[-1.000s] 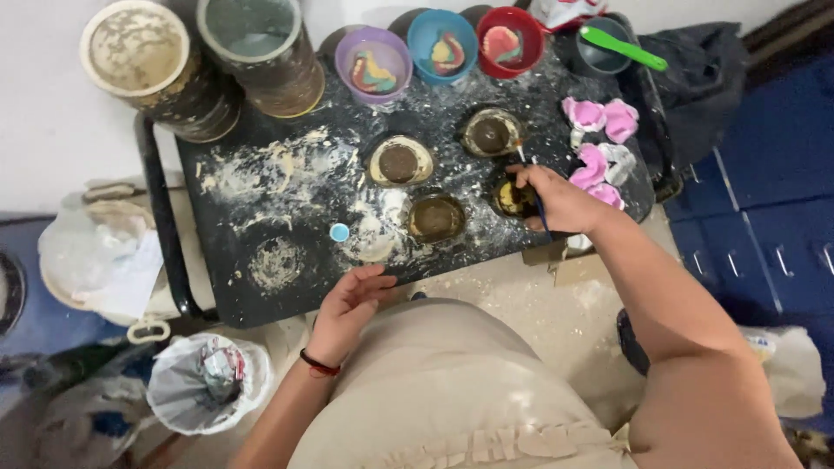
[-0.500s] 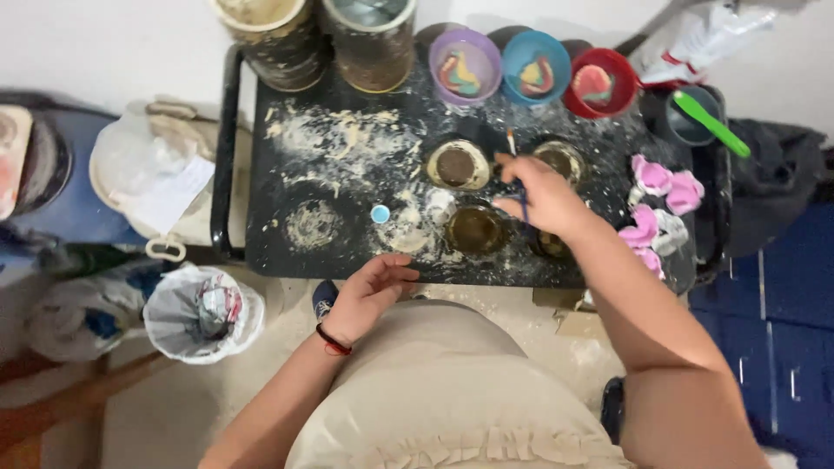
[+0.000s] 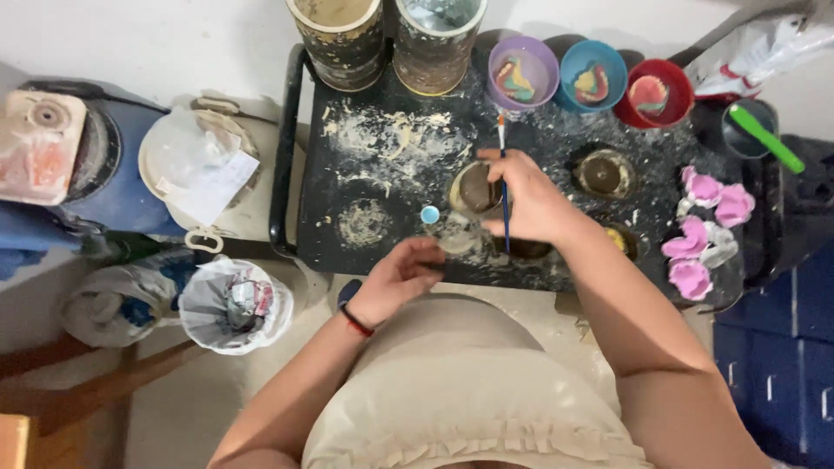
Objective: The person handles small metal molds, placing them on a cluttered workbench and then moving them to a blue table. They retrieve a paintbrush from a drawer and use it to apply a dark substance to the inside of the molds.
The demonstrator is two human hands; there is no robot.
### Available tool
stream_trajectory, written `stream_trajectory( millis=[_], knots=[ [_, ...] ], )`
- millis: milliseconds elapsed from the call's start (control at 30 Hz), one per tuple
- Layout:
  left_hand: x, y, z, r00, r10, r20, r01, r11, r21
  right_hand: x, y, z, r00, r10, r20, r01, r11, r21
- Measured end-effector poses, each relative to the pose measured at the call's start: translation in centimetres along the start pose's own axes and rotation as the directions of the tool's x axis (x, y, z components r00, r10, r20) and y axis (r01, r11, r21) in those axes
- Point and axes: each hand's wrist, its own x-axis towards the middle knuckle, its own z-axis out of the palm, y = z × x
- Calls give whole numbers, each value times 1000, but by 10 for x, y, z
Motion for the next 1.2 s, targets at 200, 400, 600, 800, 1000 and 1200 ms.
stream_trajectory(
  millis=[200, 400, 600, 800, 1000, 1200],
  knots=[
    [14, 44, -18, 921, 263, 286, -185, 944, -273, 5, -132, 19, 972, -187, -142, 213, 957, 198],
    [7, 42, -39, 833, 453, 318, -197, 780, -594, 1, -148, 53, 966, -66, -249, 174, 878, 445],
    [-7, 51, -65, 761, 503, 409, -195, 779, -596, -25, -159, 81, 882, 114, -458, 50, 943, 330],
    [-11, 42, -61, 742, 524, 418, -56, 671, -740, 1, -230, 110, 868, -173, -466, 192, 981, -6],
    [-26, 34, -68, 733, 465, 497, 152, 599, -786, -2, -247, 113, 903, -246, -352, 192, 964, -181],
    [-29, 56, -62, 692, 468, 550, 117, 679, -725, -2, -254, 110, 907, -282, -312, 182, 932, -313]
  ],
)
